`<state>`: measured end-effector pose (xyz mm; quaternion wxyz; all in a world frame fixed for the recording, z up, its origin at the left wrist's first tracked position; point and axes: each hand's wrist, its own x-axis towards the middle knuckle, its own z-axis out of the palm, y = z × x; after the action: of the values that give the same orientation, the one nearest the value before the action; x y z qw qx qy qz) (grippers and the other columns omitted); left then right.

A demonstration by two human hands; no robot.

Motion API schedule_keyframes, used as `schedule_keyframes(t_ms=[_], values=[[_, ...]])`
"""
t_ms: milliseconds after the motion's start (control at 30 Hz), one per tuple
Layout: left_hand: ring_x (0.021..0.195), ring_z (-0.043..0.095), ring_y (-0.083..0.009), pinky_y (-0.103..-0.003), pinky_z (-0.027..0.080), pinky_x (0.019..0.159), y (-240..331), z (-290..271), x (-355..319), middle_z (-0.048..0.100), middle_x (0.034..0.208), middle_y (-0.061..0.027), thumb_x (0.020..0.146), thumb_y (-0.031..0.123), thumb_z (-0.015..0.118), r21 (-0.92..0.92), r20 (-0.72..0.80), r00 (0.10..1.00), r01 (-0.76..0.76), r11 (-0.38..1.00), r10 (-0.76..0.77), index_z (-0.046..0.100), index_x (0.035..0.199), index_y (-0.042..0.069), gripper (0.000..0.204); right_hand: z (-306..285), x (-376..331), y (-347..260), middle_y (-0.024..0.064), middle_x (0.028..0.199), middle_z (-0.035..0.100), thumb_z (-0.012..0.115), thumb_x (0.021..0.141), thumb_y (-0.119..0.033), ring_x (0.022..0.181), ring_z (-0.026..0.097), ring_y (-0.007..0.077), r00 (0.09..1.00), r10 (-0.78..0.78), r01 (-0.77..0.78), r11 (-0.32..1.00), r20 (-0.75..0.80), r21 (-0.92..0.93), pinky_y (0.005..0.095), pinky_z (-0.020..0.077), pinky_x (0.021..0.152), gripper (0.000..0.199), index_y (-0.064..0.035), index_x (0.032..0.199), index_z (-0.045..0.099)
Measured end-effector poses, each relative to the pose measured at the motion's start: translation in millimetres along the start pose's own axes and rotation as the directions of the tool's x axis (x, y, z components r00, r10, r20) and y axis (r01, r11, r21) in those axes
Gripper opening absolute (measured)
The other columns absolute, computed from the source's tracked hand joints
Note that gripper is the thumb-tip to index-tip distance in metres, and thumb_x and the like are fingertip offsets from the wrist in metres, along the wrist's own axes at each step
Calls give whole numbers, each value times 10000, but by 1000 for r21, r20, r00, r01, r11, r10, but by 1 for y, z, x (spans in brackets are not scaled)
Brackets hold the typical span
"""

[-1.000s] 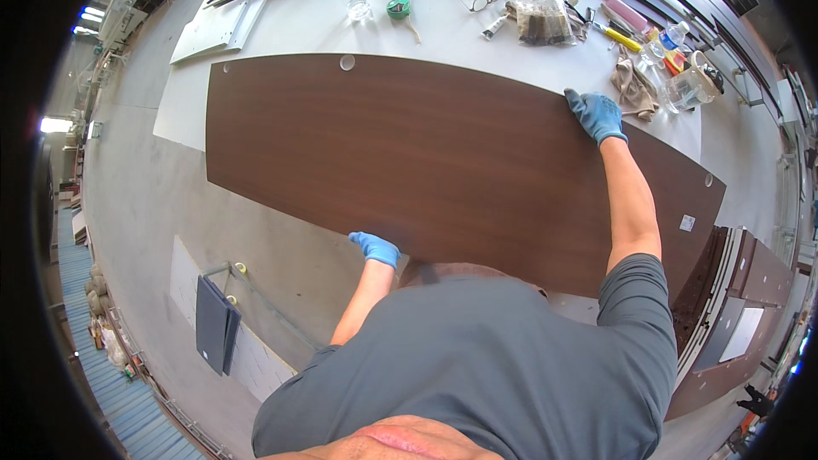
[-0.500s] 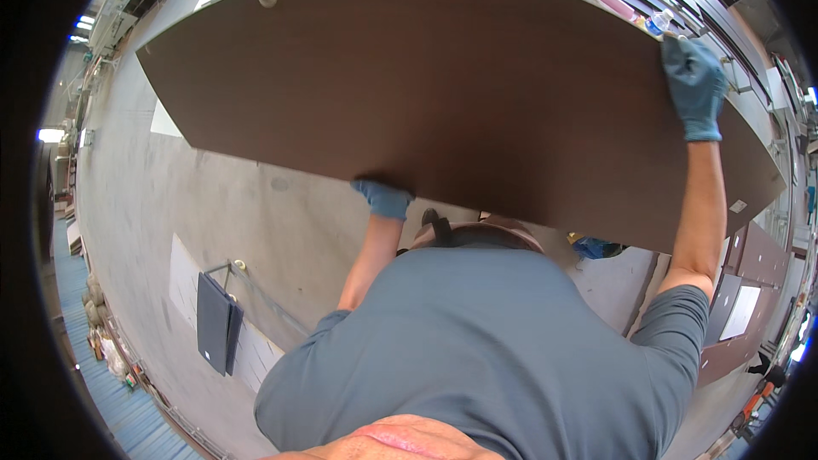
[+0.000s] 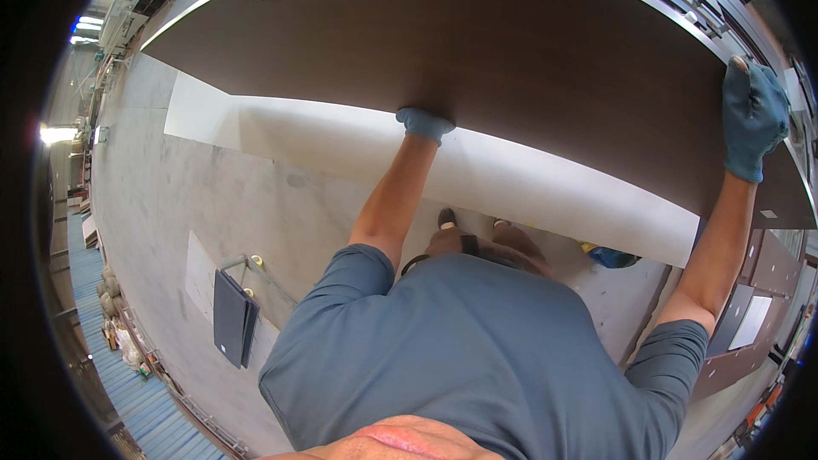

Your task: The person wipes a large brown panel with a cloth, repeatedly cleaning its surface. They pour liquid from a bottle onto the cloth and continue wiping, then lift and reposition the panel before placing it on a rack.

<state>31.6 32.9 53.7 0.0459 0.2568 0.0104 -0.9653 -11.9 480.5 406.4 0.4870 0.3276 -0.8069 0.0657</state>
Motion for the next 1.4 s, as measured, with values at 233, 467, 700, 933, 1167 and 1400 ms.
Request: schedule_keyframes(t_ms=[233, 467, 700, 933, 1167, 1400], values=[[1543, 391, -328, -500, 353, 1263, -14, -24, 39, 405, 1709, -52, 1091, 589, 231, 5, 113, 988, 101, 995, -101, 409, 1652, 201, 705, 2, -13, -3, 94, 750, 674, 803, 979, -173, 635, 642, 215, 1000, 0, 0, 1000, -3, 0, 315, 475, 601, 184, -12, 890, 790], [1470, 490, -368, -558, 482, 1165, 3, -40, 41, 481, 1651, -85, 1094, 616, 286, 216, -160, 979, 161, 963, -128, 465, 1611, 197, 689, 10, -30, 2, 93, 657, 584, 806, 979, -205, 536, 545, 186, 998, 69, -70, 997, 5, 28, 312, 405, 527, 247, -17, 823, 775], [1339, 593, -477, -628, 530, 1115, 42, 9, 9, 557, 1522, -282, 1056, 668, 420, 637, -186, 950, 310, 706, -250, 445, 1570, -15, 856, 23, -48, 28, 71, 675, 611, 771, 1007, -341, 544, 583, 202, 998, 41, -40, 999, 40, -13, 327, 437, 533, 304, -74, 869, 820], [1548, 279, -546, -676, 265, 1286, 109, 88, -99, 270, 1651, -410, 862, 807, 674, 616, 66, 997, -10, 788, -40, 313, 1606, -103, 1231, -11, -117, 43, 62, 755, 723, 757, 1003, -420, 640, 682, 197, 990, 74, -45, 973, 120, -224, 305, 528, 610, 379, -71, 862, 803], [1605, 20, -545, -728, 23, 1302, 151, 165, -234, 27, 1717, -389, 771, 917, 611, 736, 321, 934, -349, 580, 154, 49, 1662, -108, 1470, -84, -130, -46, 88, 914, 770, 792, 936, -535, 818, 745, 232, 953, 45, -26, 997, 298, -69, 325, 584, 745, 472, -69, 1008, 803], [1338, 548, -335, -539, 438, 1150, 166, 88, -325, 557, 1535, -146, 1059, 609, 513, 993, 116, 762, -102, -60, 637, 498, 1537, 50, 735, -155, -192, -216, 130, 1310, 764, 729, 825, -83, 1141, 733, 321, 752, 261, -222, 965, 605, -141, 427, 566, 1046, 408, -64, 1233, 738]])
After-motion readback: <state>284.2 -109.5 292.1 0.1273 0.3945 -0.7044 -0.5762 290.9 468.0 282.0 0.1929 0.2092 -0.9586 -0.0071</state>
